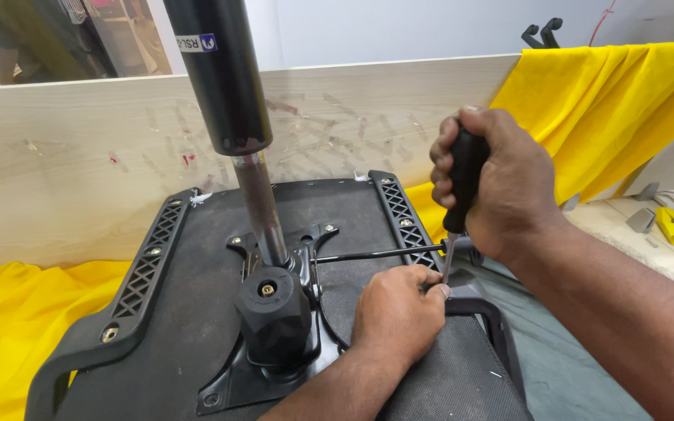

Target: The person uses a screwdriver to tighten screws on the underside of an office chair base. They systematically secure the mounting plate and side brackets to the chair frame.

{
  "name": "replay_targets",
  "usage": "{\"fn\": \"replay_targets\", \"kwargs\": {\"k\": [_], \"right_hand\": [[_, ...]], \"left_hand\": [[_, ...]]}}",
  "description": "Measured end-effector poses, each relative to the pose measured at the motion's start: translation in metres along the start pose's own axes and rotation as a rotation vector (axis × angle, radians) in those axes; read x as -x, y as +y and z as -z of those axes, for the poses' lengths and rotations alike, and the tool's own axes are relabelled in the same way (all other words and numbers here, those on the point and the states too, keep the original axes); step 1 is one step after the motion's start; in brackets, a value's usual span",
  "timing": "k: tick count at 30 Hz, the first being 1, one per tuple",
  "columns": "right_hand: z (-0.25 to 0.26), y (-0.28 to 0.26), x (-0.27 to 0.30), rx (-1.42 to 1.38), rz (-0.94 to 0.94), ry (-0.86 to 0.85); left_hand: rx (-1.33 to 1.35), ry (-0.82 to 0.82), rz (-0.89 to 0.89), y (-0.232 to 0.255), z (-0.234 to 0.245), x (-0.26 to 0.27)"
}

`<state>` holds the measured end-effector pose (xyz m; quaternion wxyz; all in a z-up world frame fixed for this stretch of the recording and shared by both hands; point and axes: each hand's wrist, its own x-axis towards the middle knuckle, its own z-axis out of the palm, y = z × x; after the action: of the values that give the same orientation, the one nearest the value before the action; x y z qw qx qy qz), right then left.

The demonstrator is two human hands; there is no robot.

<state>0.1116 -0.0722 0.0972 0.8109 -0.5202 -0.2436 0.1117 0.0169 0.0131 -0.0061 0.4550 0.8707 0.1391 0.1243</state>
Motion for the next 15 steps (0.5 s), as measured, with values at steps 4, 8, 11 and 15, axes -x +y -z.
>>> {"fn": "replay_targets", "kwargs": {"k": [4, 8, 11, 15], "right_hand": [[0.012, 0.006, -0.008, -0.031, 0.028, -0.101], [0.027, 0.007, -0.011, -0.031, 0.003, -0.244], [0.033, 0.004, -0.015, -0.099, -0.045, -0.368], [0.043, 0.004, -0.023, -0.204, -0.110, -0.541]], "left_hand": [[0.022, -0.013, 0.004, -0.002, 0.002, -0.002], [0.033, -0.109, 0.081, 0.002, 0.004, -0.003], [0.044, -0.120, 0.109, 0.002, 0.006, -0.002], [0.032, -0.093, 0.109, 0.006, 0.007, -0.001]]}}
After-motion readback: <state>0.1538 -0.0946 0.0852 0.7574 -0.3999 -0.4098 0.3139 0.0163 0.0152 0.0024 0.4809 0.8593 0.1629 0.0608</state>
